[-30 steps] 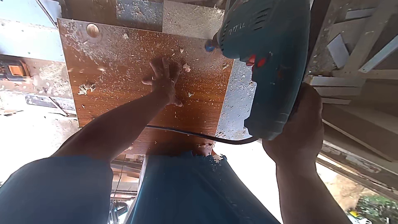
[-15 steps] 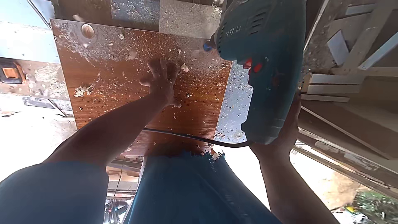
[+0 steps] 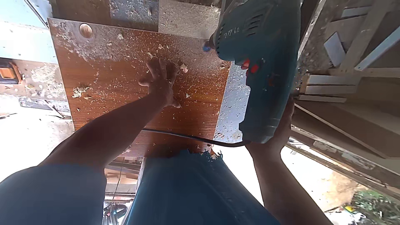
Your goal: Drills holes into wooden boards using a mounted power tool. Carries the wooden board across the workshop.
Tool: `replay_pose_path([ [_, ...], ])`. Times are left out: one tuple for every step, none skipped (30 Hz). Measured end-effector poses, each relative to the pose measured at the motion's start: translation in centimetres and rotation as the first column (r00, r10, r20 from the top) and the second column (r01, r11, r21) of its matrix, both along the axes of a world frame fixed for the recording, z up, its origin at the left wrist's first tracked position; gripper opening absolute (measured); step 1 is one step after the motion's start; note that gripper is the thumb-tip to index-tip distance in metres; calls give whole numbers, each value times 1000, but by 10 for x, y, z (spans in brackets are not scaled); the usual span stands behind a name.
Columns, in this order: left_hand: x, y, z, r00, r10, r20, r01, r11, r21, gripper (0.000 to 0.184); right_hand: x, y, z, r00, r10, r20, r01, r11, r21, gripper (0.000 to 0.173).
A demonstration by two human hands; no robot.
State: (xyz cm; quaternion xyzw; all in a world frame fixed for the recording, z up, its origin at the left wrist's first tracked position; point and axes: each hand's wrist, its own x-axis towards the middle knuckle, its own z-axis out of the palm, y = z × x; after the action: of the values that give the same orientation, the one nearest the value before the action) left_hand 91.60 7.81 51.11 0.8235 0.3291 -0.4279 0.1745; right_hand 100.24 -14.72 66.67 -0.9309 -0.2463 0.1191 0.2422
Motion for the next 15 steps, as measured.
replay_pose_path([
  [0,0,-1,1000,1,5,-1,1000,2,159,1,-1,0,1000,16,9,-16,1000,-5,56],
  [1,0,0,1000,7,17,-7,1000,0,159,3,-1,1,1000,22,14,-22,1000,-14,56],
  [1,0,0,1000,12,25,-12,1000,-3,159,4,0,1,1000,22,15,-21,999,-26,56],
  [0,-1,0,999,15,36,-15,1000,-2,159,4,0,2,1000,24,19,-23,999,-32,55],
  [-1,-1,0,999,17,39,-17,1000,2,159,4,0,1,1000,22,17,-21,999,-37,54],
  [-2,-1,1,999,19,39,-19,1000,2,159,4,0,1,1000,17,12,-16,999,-43,55],
  [-2,-1,2,999,16,37,-16,1000,5,159,4,1,1,1000,11,13,-11,999,-45,55],
  [-1,-1,2,999,16,33,-17,1000,5,159,4,2,1,1000,11,12,-10,999,-47,55],
  [-1,-1,2,999,15,34,-15,1000,8,160,5,3,2,1000,15,4,-15,998,-53,54],
  [-1,-1,2,999,15,41,-16,1000,9,160,7,3,4,1000,24,-15,-25,997,-70,54],
  [-3,-2,2,999,18,46,-19,1000,9,161,10,4,12,999,35,-41,-39,993,-111,53],
  [-3,-3,2,999,18,52,-19,1000,14,161,15,6,26,997,39,-66,-50,983,-178,52],
  [-2,-1,1,998,19,64,-20,1000,21,162,21,9,47,997,45,-68,-61,965,-256,54],
  [-2,0,-2,997,22,76,-24,999,31,163,25,11,72,997,73,-12,-73,951,-300,57],
  [-3,-1,-5,997,27,79,-30,999,36,164,24,9,98,990,109,91,-79,953,-291,60],
])
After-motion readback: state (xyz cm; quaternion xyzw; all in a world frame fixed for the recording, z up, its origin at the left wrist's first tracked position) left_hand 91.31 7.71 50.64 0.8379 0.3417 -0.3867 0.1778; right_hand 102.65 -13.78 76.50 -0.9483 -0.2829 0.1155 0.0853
